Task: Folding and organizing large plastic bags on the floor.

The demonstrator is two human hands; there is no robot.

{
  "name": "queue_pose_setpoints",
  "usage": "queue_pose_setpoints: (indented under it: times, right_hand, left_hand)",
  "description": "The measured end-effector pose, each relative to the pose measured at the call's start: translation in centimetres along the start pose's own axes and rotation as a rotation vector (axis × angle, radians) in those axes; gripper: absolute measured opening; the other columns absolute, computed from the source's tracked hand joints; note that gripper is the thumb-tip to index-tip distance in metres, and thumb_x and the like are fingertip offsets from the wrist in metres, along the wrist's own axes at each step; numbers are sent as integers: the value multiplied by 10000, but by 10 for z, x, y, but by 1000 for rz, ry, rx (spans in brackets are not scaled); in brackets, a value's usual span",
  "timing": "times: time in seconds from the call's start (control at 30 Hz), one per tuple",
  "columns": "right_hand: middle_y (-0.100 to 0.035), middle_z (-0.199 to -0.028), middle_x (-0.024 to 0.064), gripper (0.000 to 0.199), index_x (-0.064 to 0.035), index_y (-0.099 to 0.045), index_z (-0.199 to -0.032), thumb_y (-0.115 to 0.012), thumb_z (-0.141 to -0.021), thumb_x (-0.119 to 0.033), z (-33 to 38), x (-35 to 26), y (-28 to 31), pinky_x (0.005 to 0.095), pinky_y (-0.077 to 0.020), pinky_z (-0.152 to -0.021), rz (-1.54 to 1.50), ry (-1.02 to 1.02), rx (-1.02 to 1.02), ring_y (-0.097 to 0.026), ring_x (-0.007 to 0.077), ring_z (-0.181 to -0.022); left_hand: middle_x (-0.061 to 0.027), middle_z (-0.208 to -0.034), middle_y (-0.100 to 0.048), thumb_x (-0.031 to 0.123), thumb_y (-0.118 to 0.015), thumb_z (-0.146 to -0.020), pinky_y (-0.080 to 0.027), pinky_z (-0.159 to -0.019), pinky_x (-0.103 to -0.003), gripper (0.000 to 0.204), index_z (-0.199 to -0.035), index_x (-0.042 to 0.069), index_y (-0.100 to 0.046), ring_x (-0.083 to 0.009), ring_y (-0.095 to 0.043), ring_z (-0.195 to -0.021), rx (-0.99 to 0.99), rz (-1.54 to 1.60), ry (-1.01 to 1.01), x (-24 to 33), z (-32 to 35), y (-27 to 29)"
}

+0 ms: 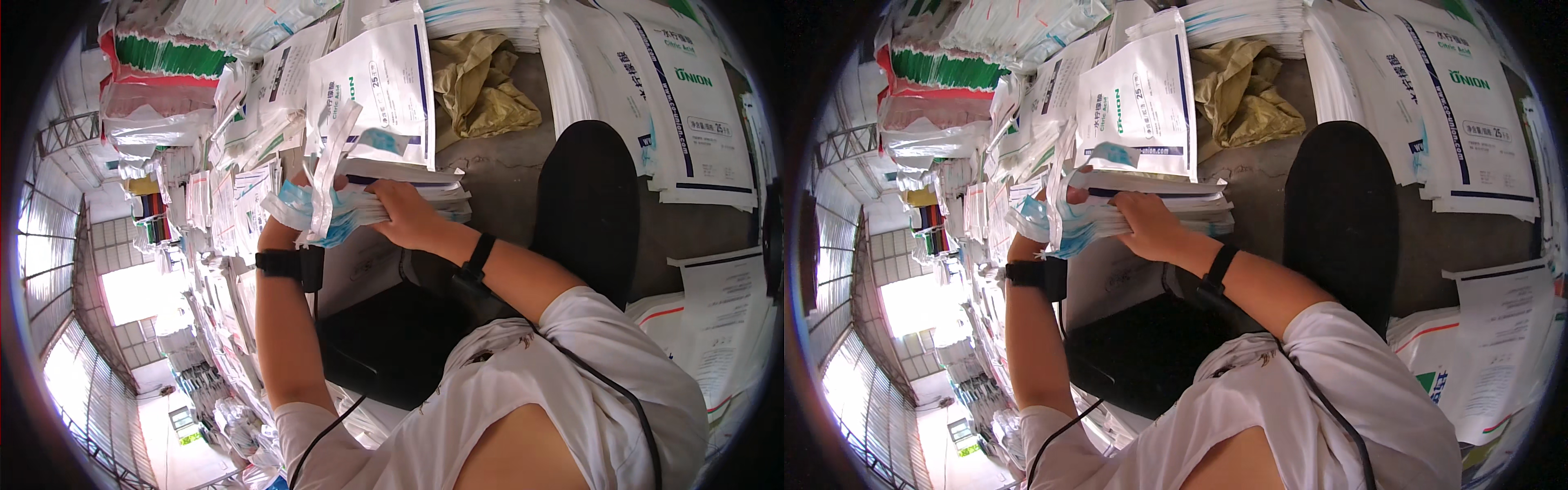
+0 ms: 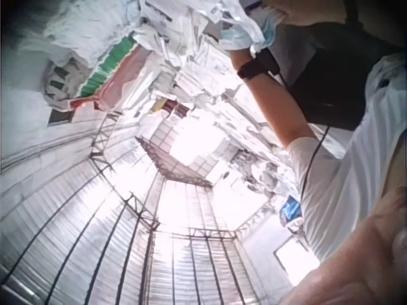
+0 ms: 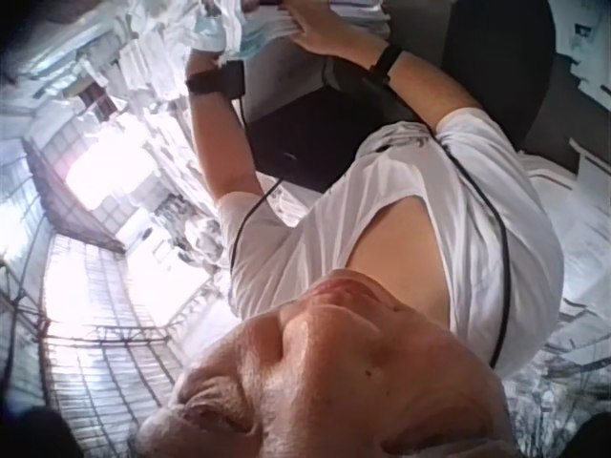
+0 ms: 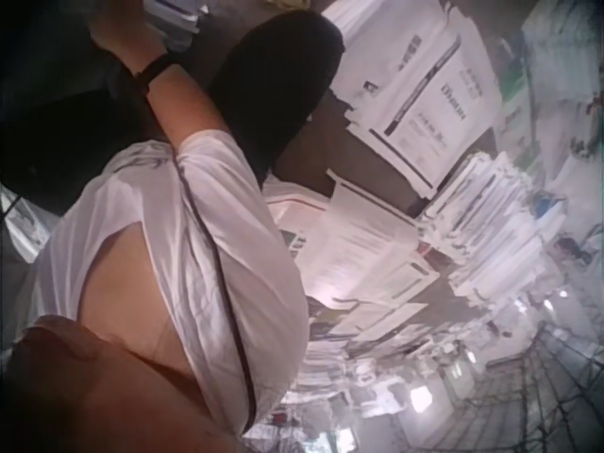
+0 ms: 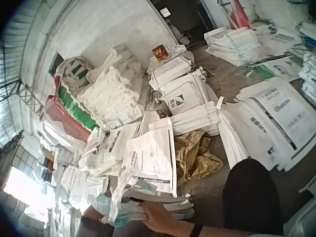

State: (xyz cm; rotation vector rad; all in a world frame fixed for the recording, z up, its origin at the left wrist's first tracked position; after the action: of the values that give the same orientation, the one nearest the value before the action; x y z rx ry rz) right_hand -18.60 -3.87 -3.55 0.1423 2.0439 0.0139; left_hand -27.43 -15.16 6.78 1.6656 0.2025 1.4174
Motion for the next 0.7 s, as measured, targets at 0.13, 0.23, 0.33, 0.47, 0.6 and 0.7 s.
queue_pose_setpoints:
  times: [0.13, 0.23, 0.33, 0.47, 0.6, 0.7]
  right_hand:
    - [-599, -1092, 172, 522, -31, -527, -1160, -798, -728, -144, 3, -5, 0, 469, -423, -909, 9, 10, -27, -562, 383, -1054]
    - [-590, -1122, 162, 510, -43, -533, -1159, -793, -732, -142, 3, -3, 1, 467, -408, -942, 19, -15, -31, -552, 372, -1084]
    - [-575, -1159, 150, 515, -57, -534, -1168, -790, -730, -141, 3, -7, 6, 461, -399, -959, 21, -18, -25, -539, 367, -1118]
    - [-555, -1200, 139, 555, -65, -514, -1200, -788, -722, -132, 7, -30, 25, 452, -402, -957, 177, 123, 148, -522, 356, -1159]
    - [-569, -1175, 155, 574, -64, -494, -1218, -788, -730, -133, 4, -15, 12, 455, -417, -941, 21, 100, 50, -544, 365, -1123]
    - [-588, -1135, 180, 578, -60, -472, -1234, -784, -750, -117, 3, -1, -2, 451, -452, -889, 7, 14, -93, -577, 385, -1057]
  left_hand:
    - [-104, -1153, -645, 117, -680, -880, -477, -929, -319, 435, -1273, -8, -541, -178, -598, -1077, -84, -140, -22, 10, 10, -5]
    - [-106, -1152, -646, 114, -680, -878, -477, -928, -319, 435, -1272, -7, -542, -179, -599, -1075, -140, -234, -32, 12, 14, -14]
    - [-108, -1150, -646, 111, -680, -876, -477, -927, -319, 435, -1272, -7, -543, -181, -600, -1073, -181, -325, -36, 9, 25, -4]
    - [-111, -1147, -647, 107, -681, -874, -477, -925, -319, 435, -1271, -6, -544, -183, -600, -1070, -243, -434, -45, 2, 49, 7]
    - [-114, -1145, -648, 103, -681, -872, -477, -923, -320, 434, -1270, -5, -545, -185, -601, -1067, -306, -534, -59, -14, 53, 7]
    - [-116, -1143, -649, 100, -681, -870, -477, -922, -320, 434, -1270, -4, -546, -186, -602, -1065, -342, -610, -65, -24, 54, 2]
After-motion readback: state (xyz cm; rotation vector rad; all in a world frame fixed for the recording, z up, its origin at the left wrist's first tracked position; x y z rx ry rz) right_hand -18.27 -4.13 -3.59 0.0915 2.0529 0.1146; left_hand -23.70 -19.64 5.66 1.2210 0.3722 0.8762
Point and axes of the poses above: each hand's wrist, its own z-axis away from the middle knuckle, its own y-axis out of the back of the hand, x = y × z, the point moved 10 cm from there along -z, towards the middle knuckle
